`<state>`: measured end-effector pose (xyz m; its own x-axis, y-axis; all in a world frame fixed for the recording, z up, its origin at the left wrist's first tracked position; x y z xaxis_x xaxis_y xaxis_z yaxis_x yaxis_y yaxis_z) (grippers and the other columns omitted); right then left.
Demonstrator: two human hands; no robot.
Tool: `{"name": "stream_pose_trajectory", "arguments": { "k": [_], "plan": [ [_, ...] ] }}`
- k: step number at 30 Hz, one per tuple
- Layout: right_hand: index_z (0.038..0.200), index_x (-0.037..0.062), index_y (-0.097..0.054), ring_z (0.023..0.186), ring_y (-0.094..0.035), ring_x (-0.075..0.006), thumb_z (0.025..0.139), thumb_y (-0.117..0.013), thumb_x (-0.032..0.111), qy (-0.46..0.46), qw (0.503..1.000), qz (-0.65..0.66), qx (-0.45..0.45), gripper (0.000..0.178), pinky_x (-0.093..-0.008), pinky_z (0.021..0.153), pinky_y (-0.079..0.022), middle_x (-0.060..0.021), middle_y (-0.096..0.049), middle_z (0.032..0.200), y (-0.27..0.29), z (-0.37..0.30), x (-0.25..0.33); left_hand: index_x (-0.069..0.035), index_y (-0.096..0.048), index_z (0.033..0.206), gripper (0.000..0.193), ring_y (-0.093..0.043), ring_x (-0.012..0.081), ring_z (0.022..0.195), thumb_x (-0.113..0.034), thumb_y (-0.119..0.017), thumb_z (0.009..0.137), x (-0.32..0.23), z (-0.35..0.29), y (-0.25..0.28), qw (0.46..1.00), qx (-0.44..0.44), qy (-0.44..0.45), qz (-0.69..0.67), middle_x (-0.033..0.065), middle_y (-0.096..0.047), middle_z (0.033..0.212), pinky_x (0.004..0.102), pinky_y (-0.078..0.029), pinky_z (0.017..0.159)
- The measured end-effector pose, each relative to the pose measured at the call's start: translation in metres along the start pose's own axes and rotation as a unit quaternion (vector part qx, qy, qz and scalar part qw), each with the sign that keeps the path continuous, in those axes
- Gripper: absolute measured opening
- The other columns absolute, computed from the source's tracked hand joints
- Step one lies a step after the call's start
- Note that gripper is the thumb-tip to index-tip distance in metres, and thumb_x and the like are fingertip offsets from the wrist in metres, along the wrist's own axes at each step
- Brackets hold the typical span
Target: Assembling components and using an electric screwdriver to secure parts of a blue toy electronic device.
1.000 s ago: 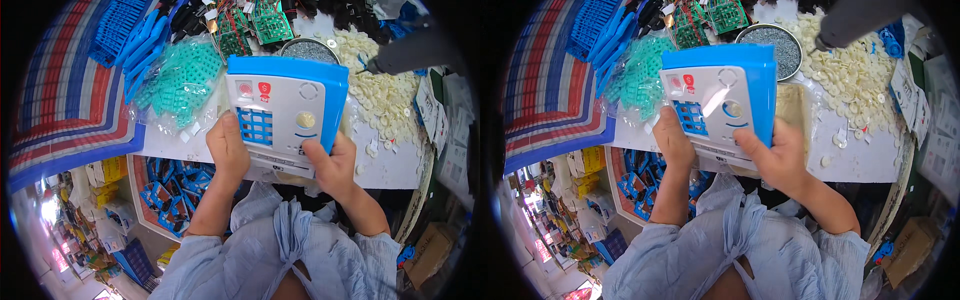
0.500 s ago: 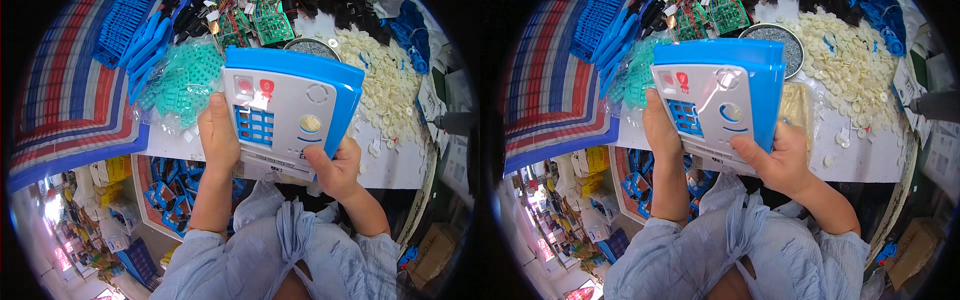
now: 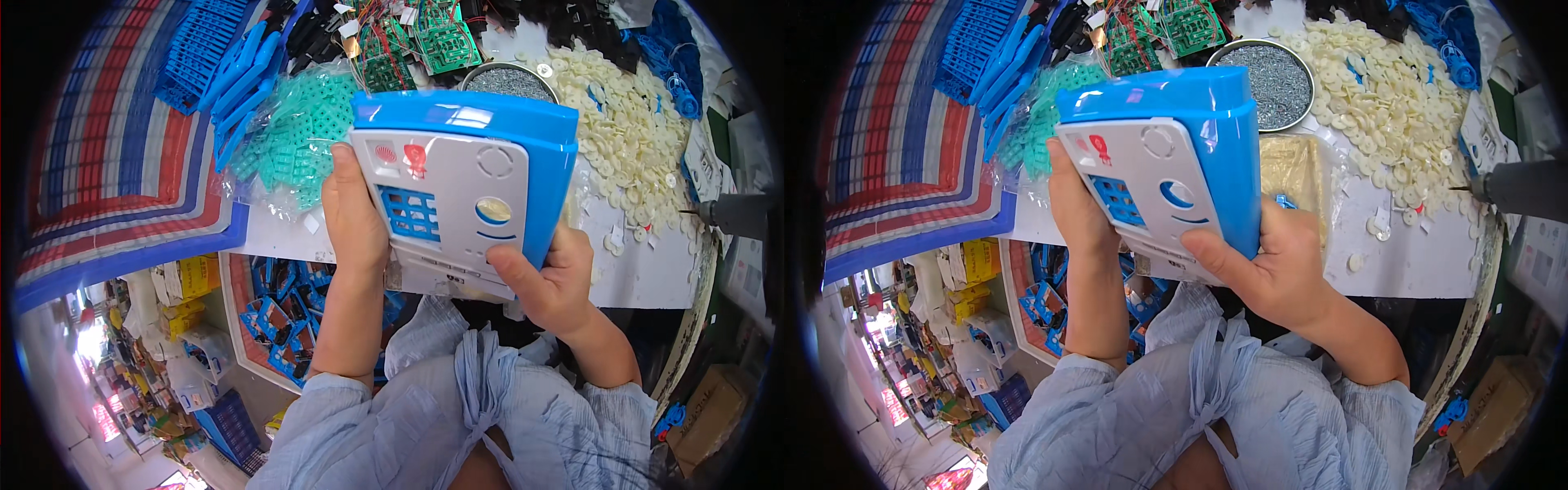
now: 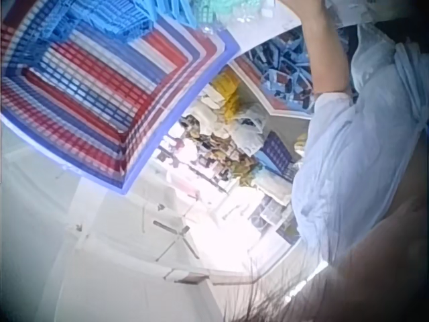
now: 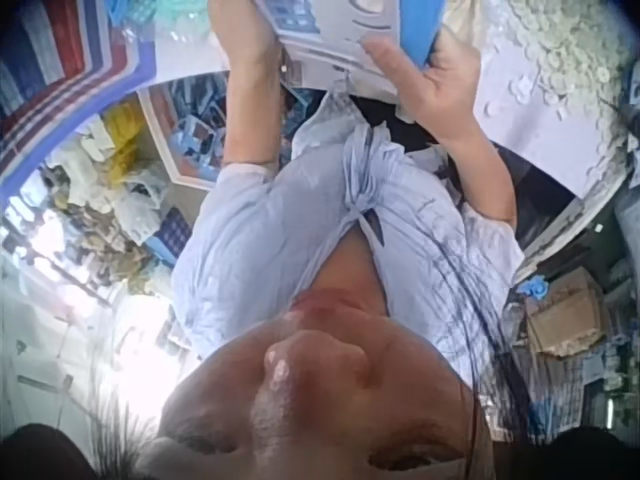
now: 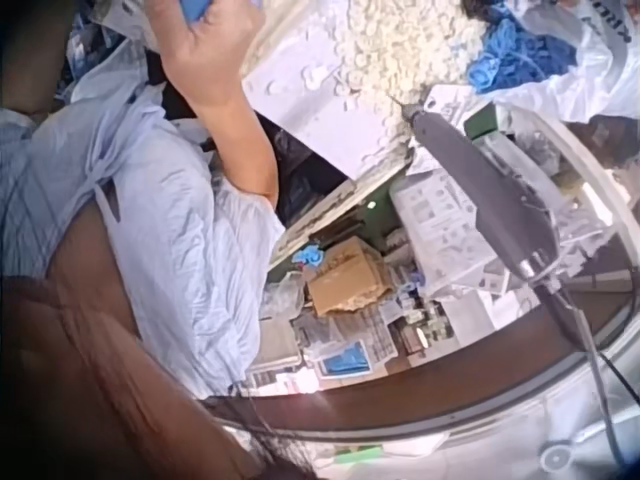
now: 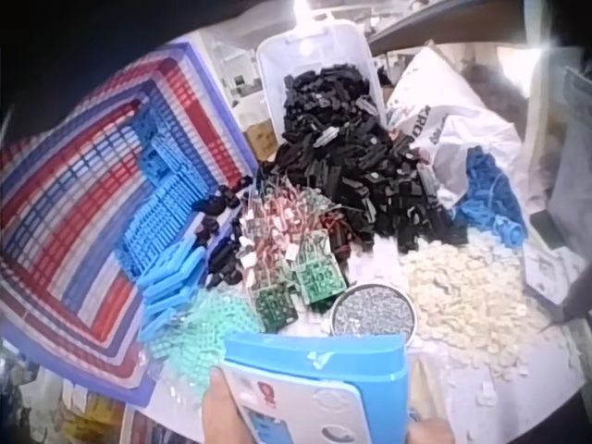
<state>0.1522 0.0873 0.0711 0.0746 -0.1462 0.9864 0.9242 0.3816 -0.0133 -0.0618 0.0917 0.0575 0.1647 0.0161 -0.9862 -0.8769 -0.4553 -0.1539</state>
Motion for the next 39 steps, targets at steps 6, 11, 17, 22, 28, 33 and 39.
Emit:
{"name": "stream_pose_trajectory", "arguments": {
  "k": [6,11,17,22,28,33,39],
  "plan": [
    [0.114,-0.0036,-0.070,0.074,-0.075,-0.0207,0.094,-0.077,0.020,0.029,0.998,-0.045,0.036,0.032,-0.0318,0.066,-0.057,-0.0152,-0.078,0.092,-0.006,-0.004,0.011,0.001,-0.072,0.100,0.060,-0.067,0.0117,0.077,-0.043,-0.034,0.114,-0.004,0.003,-0.003,0.998,-0.027,-0.051,0.038,0.0092,-0.074,0.091,0.0276,-0.053,0.071],
    [0.116,-0.0029,-0.070,0.072,-0.075,-0.0252,0.092,-0.078,0.018,0.034,0.998,-0.047,0.039,0.033,-0.0341,0.064,-0.057,-0.0172,-0.076,0.089,-0.013,-0.004,0.003,0.000,-0.072,0.087,0.060,-0.062,0.0077,0.072,-0.040,-0.037,0.114,-0.005,0.006,0.003,0.987,-0.036,-0.115,0.109,0.0060,-0.072,0.084,0.0256,-0.048,0.065],
    [0.104,0.0004,-0.071,0.062,-0.069,-0.0330,0.089,-0.079,0.026,0.134,0.968,-0.207,0.041,0.031,-0.0386,0.058,-0.055,-0.0145,-0.071,0.075,0.025,0.008,0.013,0.002,-0.066,0.111,0.066,-0.064,0.0117,0.072,-0.055,-0.033,0.111,0.002,0.016,0.016,0.995,0.045,0.004,0.092,0.0097,-0.072,0.090,0.0282,-0.051,0.066],
    [0.096,0.0016,-0.067,0.065,-0.068,-0.0262,0.074,-0.075,0.032,0.358,0.862,-0.313,0.176,0.038,-0.0372,0.053,-0.053,-0.0076,-0.065,0.075,0.028,0.011,0.034,0.005,-0.045,0.148,0.098,-0.069,0.0329,0.111,-0.078,-0.033,0.098,0.012,-0.017,-0.001,0.869,0.340,0.326,-0.150,0.0269,-0.069,0.123,0.0390,-0.057,0.097],
    [0.114,-0.0015,-0.066,0.110,-0.065,-0.0345,0.078,-0.073,0.026,0.368,0.805,-0.445,0.137,0.046,-0.0425,0.086,-0.055,-0.0196,-0.069,0.115,0.039,0.018,0.044,0.000,-0.025,0.162,0.070,-0.060,0.0252,0.129,-0.016,-0.058,0.102,-0.002,-0.023,-0.010,0.917,0.335,0.215,0.000,0.0251,-0.056,0.144,0.0367,-0.049,0.107],
    [0.138,-0.0020,-0.058,0.131,-0.053,-0.0299,0.095,-0.064,0.018,-0.038,0.974,0.222,0.025,0.047,-0.0409,0.107,-0.045,-0.0202,-0.057,0.143,0.055,0.003,-0.006,-0.005,-0.003,0.166,0.080,-0.058,0.0231,0.130,0.006,-0.047,0.100,-0.002,-0.029,-0.020,0.971,0.235,-0.009,0.026,0.0233,-0.040,0.159,0.0330,-0.048,0.105],
    [0.129,-0.0038,-0.063,0.096,-0.066,-0.0081,0.108,-0.055,0.017,-0.126,0.969,0.212,0.009,0.031,-0.0240,0.083,-0.054,-0.0066,-0.073,0.109,0.047,-0.016,-0.026,0.000,-0.002,0.164,0.071,-0.060,0.0215,0.127,0.001,-0.041,0.105,0.003,-0.043,-0.028,0.971,0.226,-0.076,-0.023,0.0227,-0.046,0.154,0.0313,-0.047,0.106]
  ]
}}
Point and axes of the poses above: each hand's wrist, its own z-axis towards the middle knuckle, its own y-axis out of the back of the hand, x = y × z, the point moved 6 cm from there along z, towards the middle knuckle
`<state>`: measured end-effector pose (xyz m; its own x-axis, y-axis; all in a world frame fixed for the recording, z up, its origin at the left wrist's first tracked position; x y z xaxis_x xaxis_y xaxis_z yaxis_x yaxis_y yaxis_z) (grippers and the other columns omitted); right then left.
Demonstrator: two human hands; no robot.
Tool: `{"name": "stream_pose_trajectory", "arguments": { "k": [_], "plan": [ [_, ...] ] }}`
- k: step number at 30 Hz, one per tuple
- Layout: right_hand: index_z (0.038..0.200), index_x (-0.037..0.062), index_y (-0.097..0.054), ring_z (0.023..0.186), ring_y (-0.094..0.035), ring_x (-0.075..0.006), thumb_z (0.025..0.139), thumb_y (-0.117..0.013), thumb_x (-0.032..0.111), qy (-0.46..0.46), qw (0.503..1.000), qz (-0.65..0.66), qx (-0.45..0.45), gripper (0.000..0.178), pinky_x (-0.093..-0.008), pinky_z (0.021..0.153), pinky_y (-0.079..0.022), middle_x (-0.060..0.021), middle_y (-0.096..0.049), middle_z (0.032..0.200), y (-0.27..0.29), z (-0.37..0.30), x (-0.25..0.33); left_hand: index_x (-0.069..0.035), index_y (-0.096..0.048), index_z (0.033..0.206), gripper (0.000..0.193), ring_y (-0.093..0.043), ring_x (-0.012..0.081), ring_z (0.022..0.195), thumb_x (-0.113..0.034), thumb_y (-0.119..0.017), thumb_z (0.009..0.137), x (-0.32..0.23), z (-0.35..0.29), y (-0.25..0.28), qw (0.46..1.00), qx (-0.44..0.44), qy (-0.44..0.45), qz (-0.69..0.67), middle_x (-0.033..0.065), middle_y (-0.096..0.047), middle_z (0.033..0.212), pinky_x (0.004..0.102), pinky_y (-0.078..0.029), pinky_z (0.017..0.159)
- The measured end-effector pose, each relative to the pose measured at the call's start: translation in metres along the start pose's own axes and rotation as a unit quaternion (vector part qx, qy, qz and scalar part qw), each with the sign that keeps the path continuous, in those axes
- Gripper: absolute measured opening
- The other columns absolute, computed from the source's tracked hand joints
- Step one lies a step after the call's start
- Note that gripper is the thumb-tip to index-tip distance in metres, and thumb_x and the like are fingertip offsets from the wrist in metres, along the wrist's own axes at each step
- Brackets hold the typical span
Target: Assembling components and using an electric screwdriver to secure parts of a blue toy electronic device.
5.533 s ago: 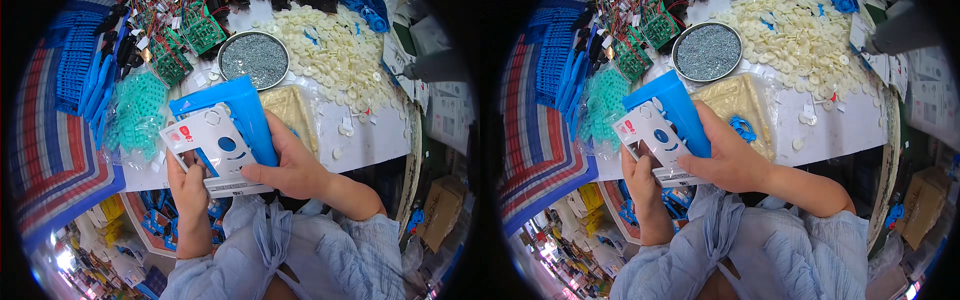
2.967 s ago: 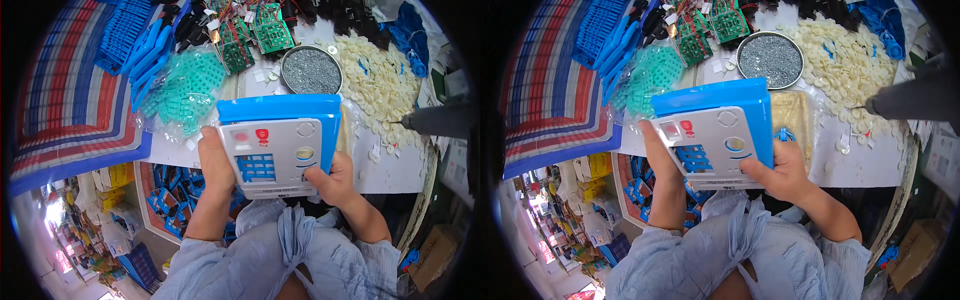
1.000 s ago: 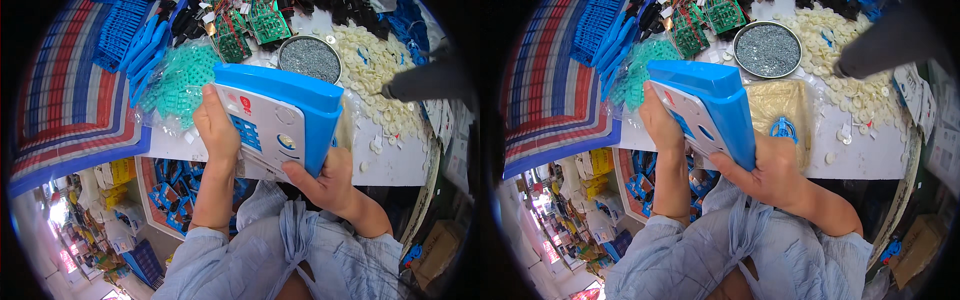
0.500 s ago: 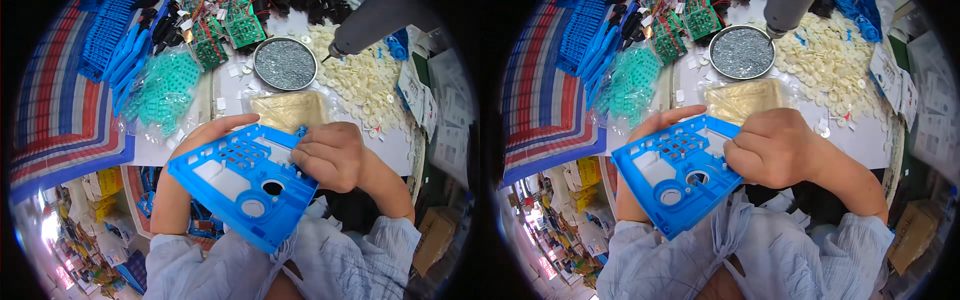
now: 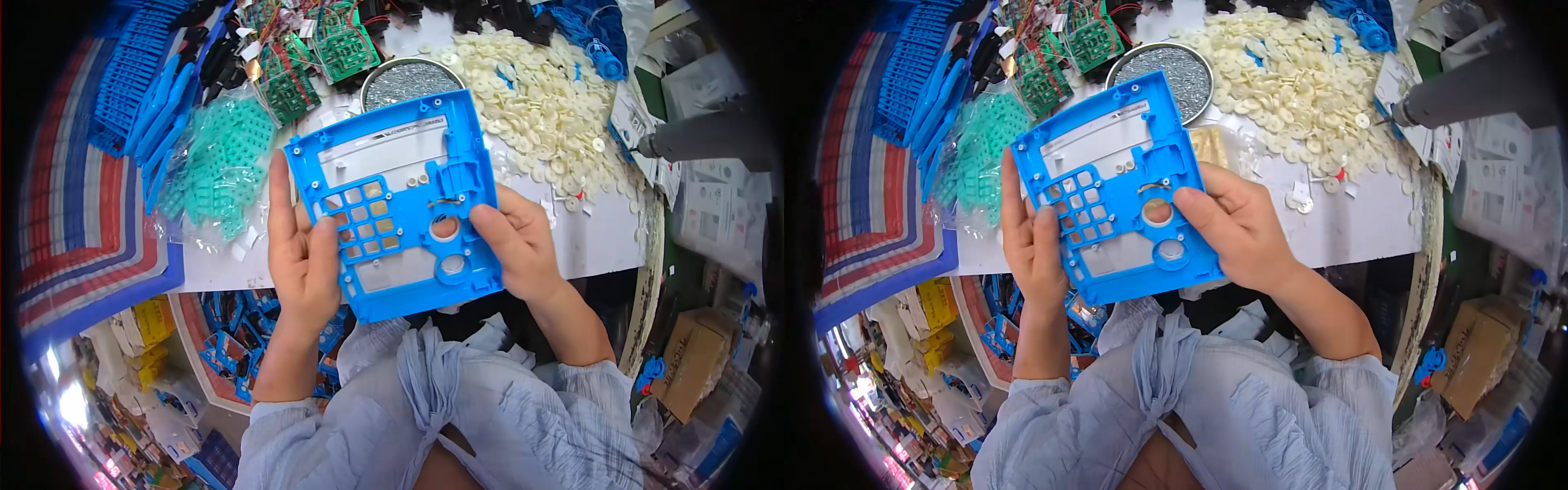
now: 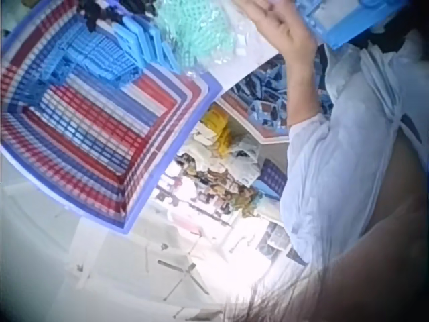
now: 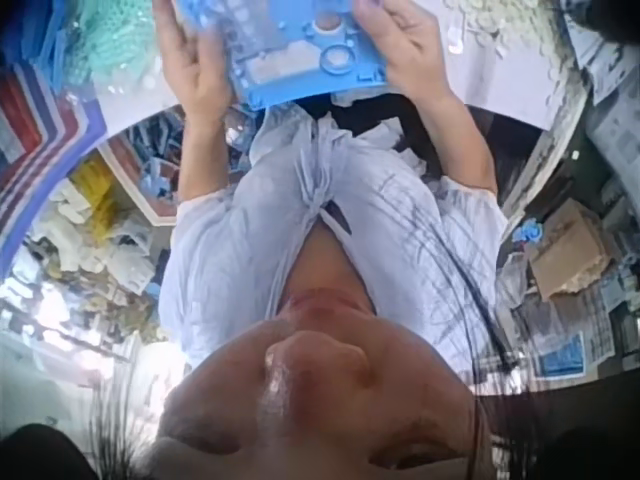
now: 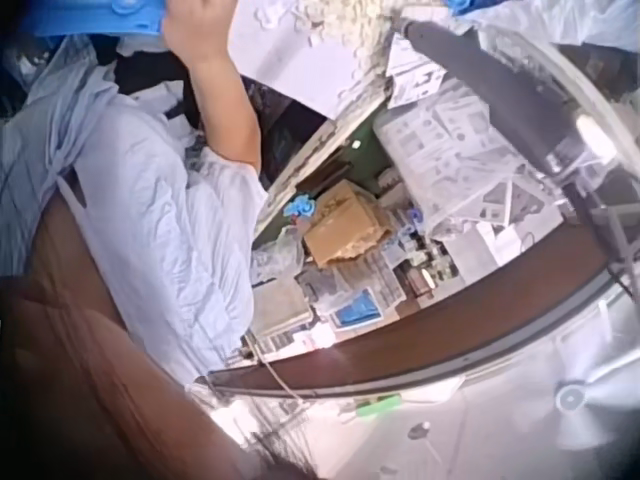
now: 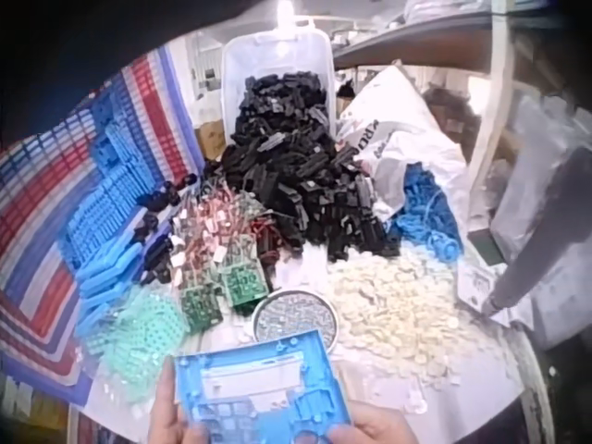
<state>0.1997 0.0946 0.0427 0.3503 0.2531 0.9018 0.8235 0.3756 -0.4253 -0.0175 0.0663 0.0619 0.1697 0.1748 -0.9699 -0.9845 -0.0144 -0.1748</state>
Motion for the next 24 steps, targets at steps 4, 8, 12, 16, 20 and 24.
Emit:
{"name": "stream_pose_trajectory", "arguments": {
  "k": [4,8,12,16,20,24],
  "plan": [
    [0.125,-0.0034,-0.065,0.087,-0.066,-0.0067,0.107,-0.057,0.016,-0.005,0.999,-0.003,-0.047,0.028,-0.0243,0.073,-0.054,-0.0054,-0.073,0.101,0.005,-0.008,-0.014,0.008,-0.024,0.160,0.058,-0.062,0.0183,0.123,-0.003,-0.044,0.107,0.019,-0.008,0.003,0.992,-0.035,0.010,0.119,0.0195,-0.060,0.141,0.0301,-0.049,0.101],
    [0.132,-0.0008,-0.061,0.064,-0.064,-0.0093,0.102,-0.064,0.017,-0.024,0.975,-0.216,-0.051,0.035,-0.0274,0.057,-0.050,-0.0027,-0.070,0.075,0.027,-0.016,-0.019,0.005,-0.033,0.158,0.056,-0.071,0.0130,0.091,-0.005,-0.050,0.105,0.034,-0.007,0.000,0.985,-0.050,0.039,0.162,0.0144,-0.075,0.107,0.0273,-0.055,0.079],
    [0.143,0.0051,-0.053,0.052,-0.063,-0.0208,0.094,-0.071,0.019,0.008,0.851,-0.520,-0.069,0.054,-0.0339,0.051,-0.047,-0.0057,-0.064,0.063,0.034,-0.015,0.004,0.001,-0.042,0.154,0.057,-0.066,0.0173,0.060,-0.006,-0.058,0.100,0.046,-0.008,0.000,0.900,0.028,0.044,0.432,0.0116,-0.065,0.069,0.0326,-0.050,0.056],
    [0.141,0.0121,-0.055,0.060,-0.067,-0.0319,0.092,-0.072,0.020,0.045,0.797,-0.601,-0.043,0.052,-0.0398,0.054,-0.051,-0.0120,-0.067,0.069,0.035,-0.006,-0.002,0.001,-0.047,0.150,0.057,-0.060,0.0269,0.048,-0.014,-0.064,0.098,0.047,-0.005,-0.009,0.864,0.028,0.035,0.501,0.0111,-0.057,0.058,0.0388,-0.046,0.050],
    [0.129,0.0109,-0.067,0.061,-0.067,-0.0272,0.093,-0.071,0.012,0.150,0.796,-0.586,-0.031,0.036,-0.0356,0.058,-0.051,-0.0143,-0.068,0.073,0.038,0.011,-0.002,0.004,-0.047,0.149,0.057,-0.063,0.0295,0.050,-0.020,-0.062,0.100,0.055,0.003,-0.004,0.852,0.028,0.041,0.522,0.0124,-0.058,0.058,0.0410,-0.047,0.050],
    [0.117,0.0084,-0.073,0.065,-0.069,-0.0254,0.092,-0.072,0.011,0.066,0.800,-0.597,-0.001,0.024,-0.0334,0.062,-0.052,-0.0168,-0.070,0.079,0.041,0.021,0.003,0.006,-0.045,0.150,0.061,-0.063,0.0312,0.051,-0.022,-0.063,0.099,0.060,0.003,-0.003,0.837,0.053,0.069,0.540,0.0128,-0.060,0.059,0.0425,-0.048,0.050]
  ]
}}
Point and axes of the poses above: each hand's wrist, its own z-axis towards the middle knuckle, its own y-axis out of the back of the hand, x = y × z, the point moved 6 cm from there along z, towards the middle knuckle
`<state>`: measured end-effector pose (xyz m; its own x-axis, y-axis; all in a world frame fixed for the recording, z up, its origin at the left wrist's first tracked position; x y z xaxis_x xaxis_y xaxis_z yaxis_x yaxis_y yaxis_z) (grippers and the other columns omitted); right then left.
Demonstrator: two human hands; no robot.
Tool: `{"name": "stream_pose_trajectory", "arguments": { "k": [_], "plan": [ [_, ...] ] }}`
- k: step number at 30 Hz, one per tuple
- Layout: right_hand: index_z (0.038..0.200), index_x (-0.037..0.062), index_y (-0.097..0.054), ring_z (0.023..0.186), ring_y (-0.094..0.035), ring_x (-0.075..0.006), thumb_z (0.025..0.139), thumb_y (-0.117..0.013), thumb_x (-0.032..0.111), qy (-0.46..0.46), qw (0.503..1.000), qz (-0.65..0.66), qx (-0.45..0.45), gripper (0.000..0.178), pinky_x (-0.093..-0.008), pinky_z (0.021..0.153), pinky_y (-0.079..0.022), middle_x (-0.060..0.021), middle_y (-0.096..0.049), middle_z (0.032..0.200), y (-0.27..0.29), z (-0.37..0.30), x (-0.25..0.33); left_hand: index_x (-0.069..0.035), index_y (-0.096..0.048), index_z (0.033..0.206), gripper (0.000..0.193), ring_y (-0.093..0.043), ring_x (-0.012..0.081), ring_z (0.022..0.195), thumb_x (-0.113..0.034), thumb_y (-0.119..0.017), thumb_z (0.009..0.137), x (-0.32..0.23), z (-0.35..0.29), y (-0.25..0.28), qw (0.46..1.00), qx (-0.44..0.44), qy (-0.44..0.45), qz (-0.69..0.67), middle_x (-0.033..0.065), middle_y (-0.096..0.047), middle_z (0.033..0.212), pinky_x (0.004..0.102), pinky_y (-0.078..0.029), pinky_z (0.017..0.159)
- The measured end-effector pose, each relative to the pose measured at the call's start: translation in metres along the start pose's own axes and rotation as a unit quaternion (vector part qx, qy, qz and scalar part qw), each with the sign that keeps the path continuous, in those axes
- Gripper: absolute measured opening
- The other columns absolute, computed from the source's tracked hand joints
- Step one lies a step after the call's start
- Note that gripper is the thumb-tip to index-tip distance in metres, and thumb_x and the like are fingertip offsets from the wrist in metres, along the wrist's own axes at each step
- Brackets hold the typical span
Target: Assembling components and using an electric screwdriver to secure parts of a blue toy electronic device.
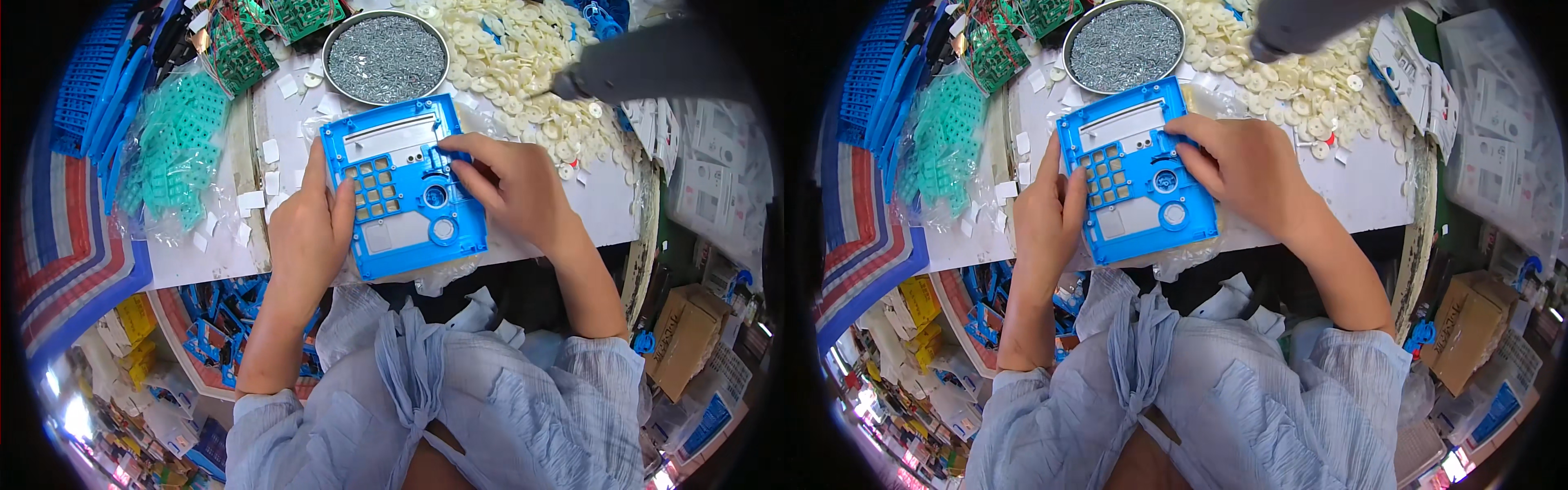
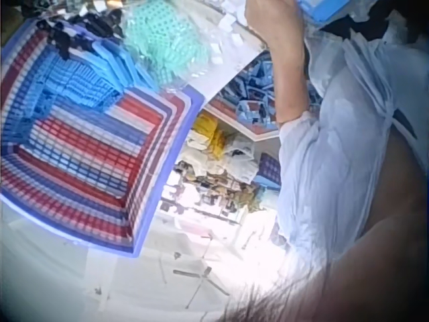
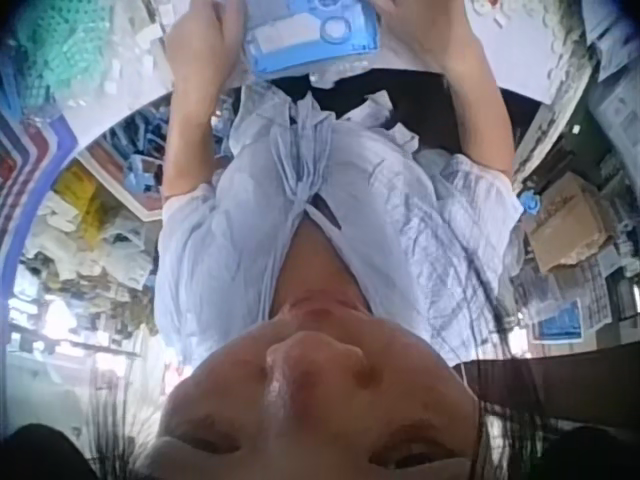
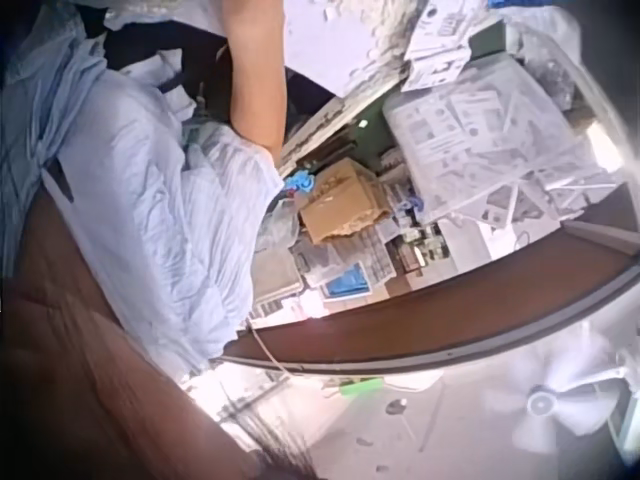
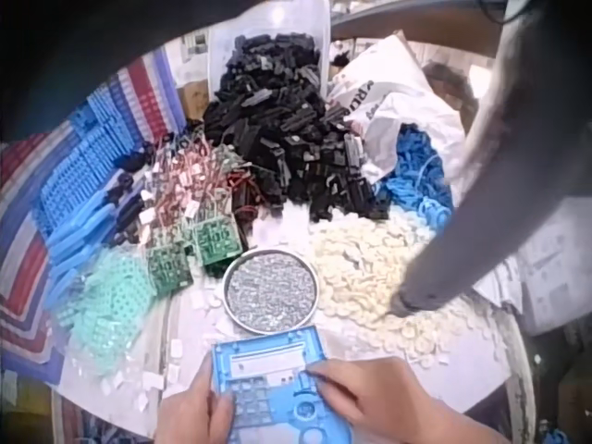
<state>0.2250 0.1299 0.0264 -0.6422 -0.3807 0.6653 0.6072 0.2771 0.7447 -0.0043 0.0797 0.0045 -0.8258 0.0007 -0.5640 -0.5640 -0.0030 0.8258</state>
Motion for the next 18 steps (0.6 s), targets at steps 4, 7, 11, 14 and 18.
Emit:
{"name": "stream_pose_trajectory", "arguments": {
  "k": [4,7,11,14,18],
  "plan": [
    [0.111,0.0122,-0.071,0.074,-0.071,-0.0316,0.093,-0.068,0.020,0.019,0.999,-0.039,0.028,0.021,-0.0419,0.066,-0.055,-0.0113,-0.074,0.084,0.001,-0.001,0.001,0.001,-0.046,0.152,0.061,-0.051,0.0147,0.047,-0.017,-0.066,0.097,0.003,-0.006,-0.001,1.000,-0.015,-0.006,-0.013,0.0050,-0.053,0.058,0.0322,-0.042,0.049],
    [0.112,0.0125,-0.071,0.075,-0.071,-0.0306,0.092,-0.068,0.019,0.049,0.996,-0.069,0.010,0.021,-0.0419,0.065,-0.055,-0.0097,-0.074,0.087,-0.004,-0.002,0.002,-0.001,-0.049,0.150,0.060,-0.062,0.0195,0.067,-0.016,-0.068,0.095,-0.003,-0.003,0.008,1.000,-0.016,0.027,0.000,0.0084,-0.064,0.077,0.0331,-0.048,0.063],
    [0.112,0.0114,-0.071,0.074,-0.070,-0.0295,0.092,-0.068,0.018,0.087,0.991,-0.103,-0.010,0.021,-0.0414,0.061,-0.054,-0.0085,-0.071,0.084,-0.007,-0.005,0.007,-0.007,-0.058,0.142,0.063,-0.059,0.0258,0.122,-0.028,-0.076,0.085,-0.035,-0.004,0.013,0.977,-0.061,-0.193,0.065,0.0118,-0.065,0.124,0.0509,-0.040,0.103],
    [0.116,0.0110,-0.072,0.072,-0.070,-0.0277,0.092,-0.069,0.020,0.080,0.986,-0.145,0.014,0.026,-0.0406,0.058,-0.052,-0.0080,-0.069,0.081,-0.006,-0.007,0.014,-0.011,-0.063,0.136,0.058,-0.051,0.0242,0.136,-0.030,-0.077,0.083,-0.047,-0.008,0.000,0.956,0.049,-0.267,0.111,0.0061,-0.060,0.139,0.0574,-0.024,0.117],
    [0.122,0.0101,-0.073,0.066,-0.070,-0.0255,0.093,-0.068,0.022,0.066,0.972,-0.215,0.067,0.032,-0.0399,0.054,-0.051,-0.0085,-0.067,0.073,-0.010,-0.012,0.022,-0.012,-0.064,0.133,0.055,-0.051,0.0256,0.138,-0.030,-0.077,0.083,-0.045,-0.007,-0.005,0.949,0.085,-0.272,0.131,0.0059,-0.059,0.143,0.0578,-0.020,0.119]
  ]
}}
Point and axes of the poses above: each hand's wrist, its own z-axis towards the middle knuckle, its own y-axis out of the back of the hand, x = y × z, the point moved 6 cm from there along z, towards the middle knuckle
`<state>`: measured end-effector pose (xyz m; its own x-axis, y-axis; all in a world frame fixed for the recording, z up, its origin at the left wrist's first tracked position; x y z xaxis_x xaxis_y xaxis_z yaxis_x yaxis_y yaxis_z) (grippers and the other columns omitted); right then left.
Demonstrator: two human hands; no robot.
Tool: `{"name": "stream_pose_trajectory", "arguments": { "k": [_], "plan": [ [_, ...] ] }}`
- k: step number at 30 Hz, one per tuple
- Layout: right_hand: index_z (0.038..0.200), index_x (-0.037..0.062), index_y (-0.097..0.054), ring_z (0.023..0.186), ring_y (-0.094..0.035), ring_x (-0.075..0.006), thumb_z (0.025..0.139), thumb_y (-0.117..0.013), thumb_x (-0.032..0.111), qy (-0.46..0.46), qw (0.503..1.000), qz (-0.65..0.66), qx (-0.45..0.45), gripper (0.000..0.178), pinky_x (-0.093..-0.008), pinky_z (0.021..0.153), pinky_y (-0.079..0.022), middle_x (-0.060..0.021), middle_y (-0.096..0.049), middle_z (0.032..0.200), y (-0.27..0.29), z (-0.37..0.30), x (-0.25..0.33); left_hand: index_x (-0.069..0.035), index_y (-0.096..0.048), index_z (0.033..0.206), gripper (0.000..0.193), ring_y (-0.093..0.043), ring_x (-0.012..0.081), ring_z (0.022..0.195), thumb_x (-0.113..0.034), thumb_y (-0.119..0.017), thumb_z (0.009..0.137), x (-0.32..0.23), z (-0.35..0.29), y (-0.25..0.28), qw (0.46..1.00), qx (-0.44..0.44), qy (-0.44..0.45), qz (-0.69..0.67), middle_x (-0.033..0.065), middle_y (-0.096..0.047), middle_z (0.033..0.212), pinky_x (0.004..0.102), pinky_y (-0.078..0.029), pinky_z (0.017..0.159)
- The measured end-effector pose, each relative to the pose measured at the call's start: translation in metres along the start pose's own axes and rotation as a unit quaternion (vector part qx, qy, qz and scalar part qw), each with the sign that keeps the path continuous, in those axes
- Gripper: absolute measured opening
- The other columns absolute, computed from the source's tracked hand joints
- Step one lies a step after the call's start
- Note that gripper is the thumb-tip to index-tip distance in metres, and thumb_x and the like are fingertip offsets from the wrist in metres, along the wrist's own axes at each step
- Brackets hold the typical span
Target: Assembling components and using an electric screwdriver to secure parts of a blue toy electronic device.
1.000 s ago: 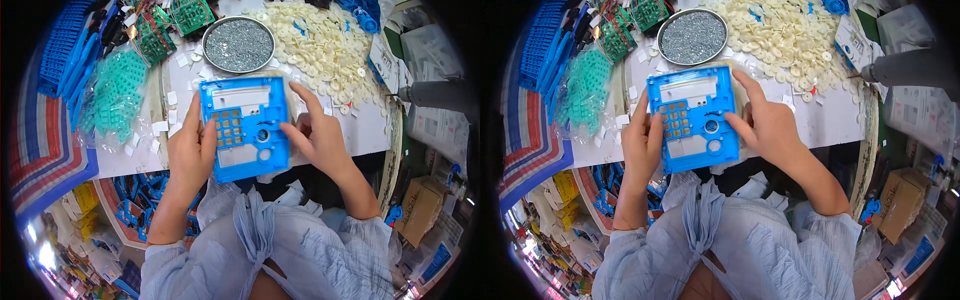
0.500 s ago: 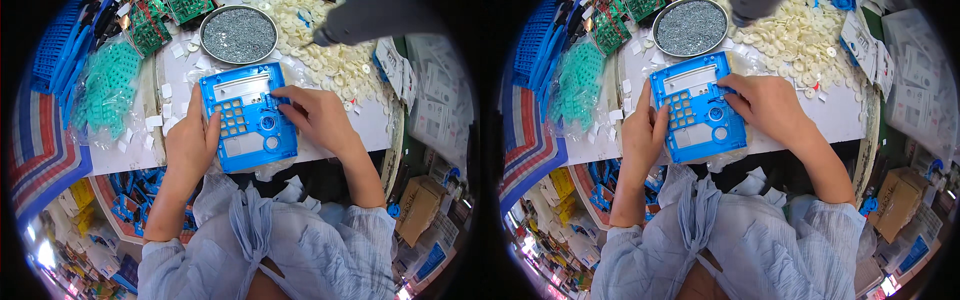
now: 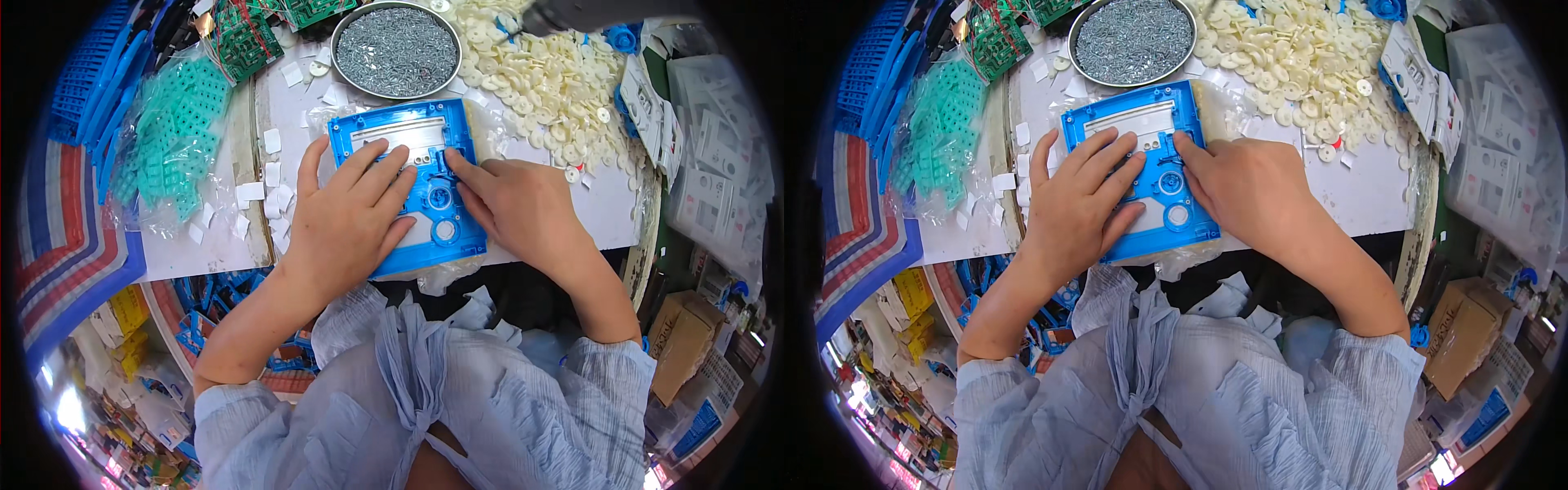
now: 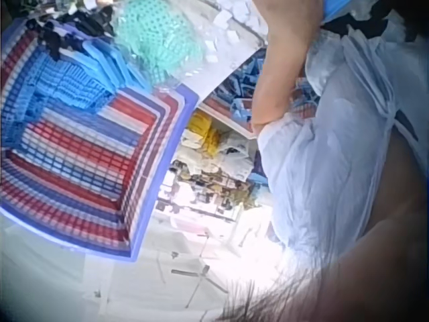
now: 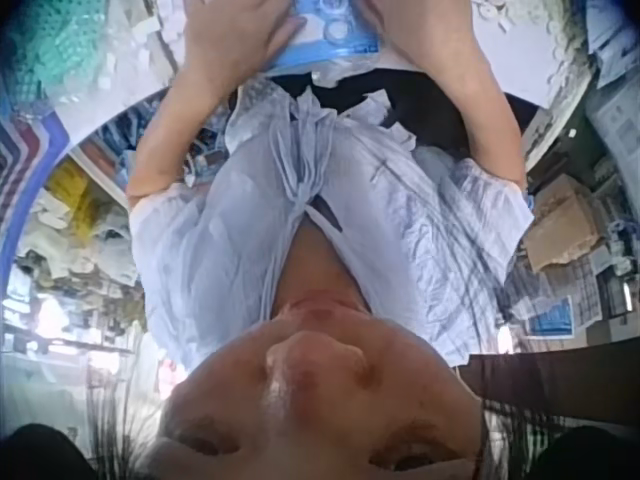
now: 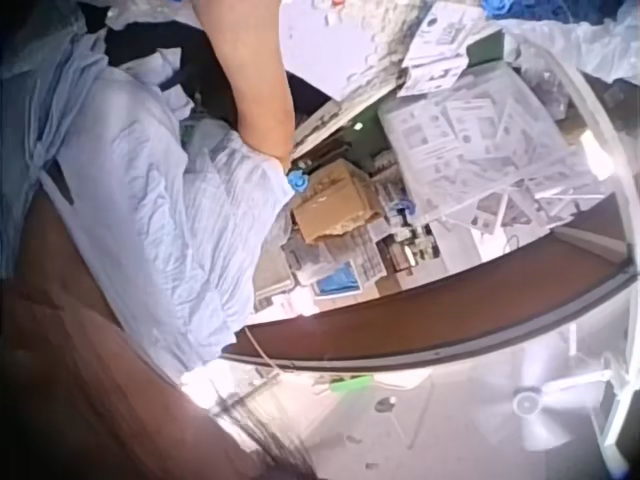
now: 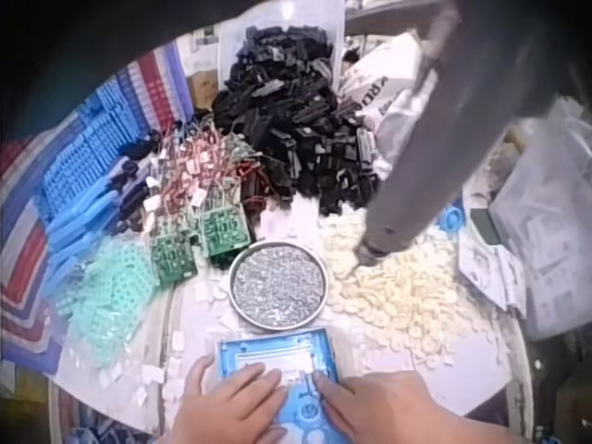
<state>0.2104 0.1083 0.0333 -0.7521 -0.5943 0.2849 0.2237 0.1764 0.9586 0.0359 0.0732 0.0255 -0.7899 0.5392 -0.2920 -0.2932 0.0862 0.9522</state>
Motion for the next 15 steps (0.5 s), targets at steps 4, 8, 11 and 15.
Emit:
{"name": "stream_pose_trajectory", "arguments": {
  "k": [4,8,11,15],
  "plan": [
    [0.122,0.0088,-0.073,0.059,-0.068,-0.0247,0.094,-0.067,0.024,0.010,1.000,-0.009,0.018,0.033,-0.0398,0.052,-0.050,-0.0095,-0.062,0.060,0.005,0.003,-0.002,-0.011,-0.065,0.130,0.053,-0.053,0.0262,0.135,-0.030,-0.077,0.082,-0.002,0.007,0.000,1.000,0.006,-0.025,0.001,0.0068,-0.060,0.141,0.0583,-0.023,0.117],
    [0.117,0.0062,-0.075,0.058,-0.065,-0.0225,0.092,-0.070,0.015,-0.015,0.993,0.119,-0.004,0.027,-0.0357,0.054,-0.049,-0.0110,-0.067,0.067,0.002,0.002,-0.015,-0.010,-0.064,0.129,0.053,-0.053,0.0276,0.134,-0.027,-0.079,0.081,-0.002,0.007,0.002,1.000,0.005,-0.012,-0.005,0.0086,-0.057,0.142,0.0590,-0.024,0.116],
    [0.105,0.0036,-0.078,0.059,-0.061,-0.0131,0.094,-0.068,0.014,-0.091,0.952,0.267,-0.117,0.018,-0.0279,0.055,-0.047,-0.0109,-0.069,0.072,0.007,0.000,-0.055,-0.009,-0.063,0.128,0.053,-0.052,0.0290,0.134,-0.023,-0.080,0.080,-0.005,0.008,0.005,1.000,0.003,-0.013,0.000,0.0103,-0.054,0.145,0.0602,-0.024,0.116],
    [0.096,0.0089,-0.077,0.076,-0.070,-0.0267,0.088,-0.072,0.023,-0.164,0.951,0.099,-0.242,0.017,-0.0380,0.067,-0.055,-0.0092,-0.071,0.084,0.014,0.008,-0.111,-0.009,-0.062,0.129,0.053,-0.051,0.0286,0.134,-0.023,-0.079,0.080,-0.007,0.013,0.004,0.999,0.019,-0.015,0.023,0.0101,-0.054,0.145,0.0611,-0.023,0.117]
  ]
}}
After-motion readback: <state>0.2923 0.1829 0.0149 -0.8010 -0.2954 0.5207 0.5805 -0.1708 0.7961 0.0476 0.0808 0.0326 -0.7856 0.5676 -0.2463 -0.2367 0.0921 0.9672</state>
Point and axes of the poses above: each hand's wrist, its own z-axis towards the middle knuckle, its own y-axis out of the back of the hand, x = y × z, the point moved 6 cm from there along z, towards the middle knuckle
